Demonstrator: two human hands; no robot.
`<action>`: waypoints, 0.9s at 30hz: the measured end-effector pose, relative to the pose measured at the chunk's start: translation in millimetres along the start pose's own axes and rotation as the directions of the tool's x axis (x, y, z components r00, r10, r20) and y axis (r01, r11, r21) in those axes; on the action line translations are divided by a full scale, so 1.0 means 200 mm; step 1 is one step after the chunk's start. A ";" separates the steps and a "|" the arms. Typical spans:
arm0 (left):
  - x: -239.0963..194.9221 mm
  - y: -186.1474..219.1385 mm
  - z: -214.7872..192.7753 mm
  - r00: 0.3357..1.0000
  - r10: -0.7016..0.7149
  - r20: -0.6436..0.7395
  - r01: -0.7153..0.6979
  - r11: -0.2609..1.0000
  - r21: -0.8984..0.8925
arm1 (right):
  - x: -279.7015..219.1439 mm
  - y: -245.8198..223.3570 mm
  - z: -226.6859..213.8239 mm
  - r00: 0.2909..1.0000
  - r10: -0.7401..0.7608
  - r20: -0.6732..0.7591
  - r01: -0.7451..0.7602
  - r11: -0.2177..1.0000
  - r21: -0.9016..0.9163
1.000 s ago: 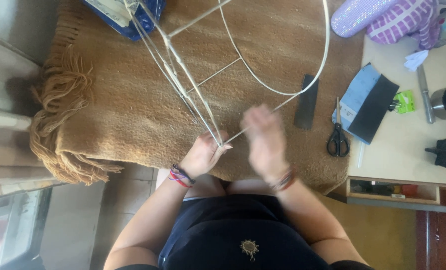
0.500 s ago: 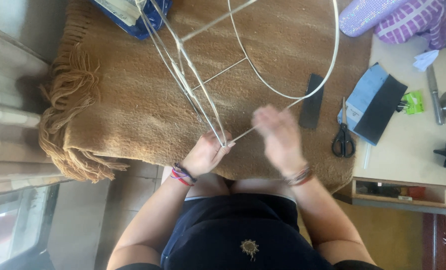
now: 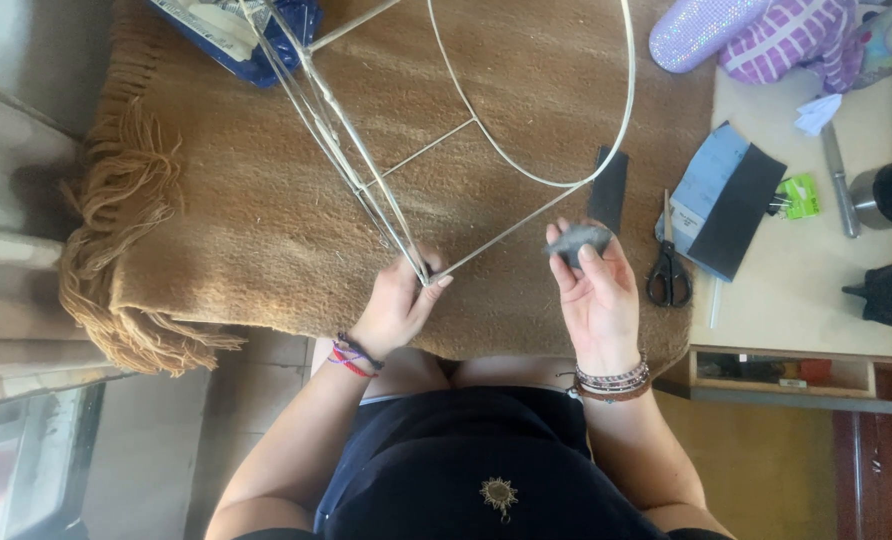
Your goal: Sanding the wires of a metal lampshade frame with sandpaper to prepare the surface.
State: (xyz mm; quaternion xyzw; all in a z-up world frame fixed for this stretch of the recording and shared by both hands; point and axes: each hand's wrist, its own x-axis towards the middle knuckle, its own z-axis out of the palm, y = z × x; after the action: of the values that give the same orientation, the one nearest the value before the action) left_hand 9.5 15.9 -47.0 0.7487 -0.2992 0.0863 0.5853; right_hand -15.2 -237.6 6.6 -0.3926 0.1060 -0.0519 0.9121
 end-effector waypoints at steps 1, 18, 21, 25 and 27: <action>0.01 0.04 -0.01 0.994 -0.017 -0.112 0.022 0.999 0.045 | 0.01 0.02 -0.06 0.999 -0.039 -0.021 0.037 0.995 -0.091; 0.18 0.21 -0.10 0.909 0.284 -0.304 -0.087 0.845 0.528 | -0.03 0.02 -0.07 0.981 -0.172 0.086 0.191 0.826 -0.530; 0.22 0.18 -0.11 0.945 0.295 -0.142 -0.174 0.820 0.546 | -0.03 0.01 -0.06 0.939 -0.112 0.326 0.297 0.743 -0.600; 0.24 0.16 -0.13 0.954 0.280 -0.106 -0.192 0.844 0.500 | -0.01 -0.01 -0.02 0.965 -0.077 0.252 0.212 0.792 -0.573; 0.24 0.15 -0.12 0.953 0.280 -0.117 -0.190 0.852 0.487 | 0.04 0.00 -0.06 0.980 -0.113 0.166 0.189 0.795 -0.577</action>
State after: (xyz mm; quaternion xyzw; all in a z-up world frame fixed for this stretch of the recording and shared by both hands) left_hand 36.5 18.1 8.0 0.8146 -0.3035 0.2960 0.3959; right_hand -11.0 -246.3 -2.5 -0.6658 0.0290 -0.0648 0.7427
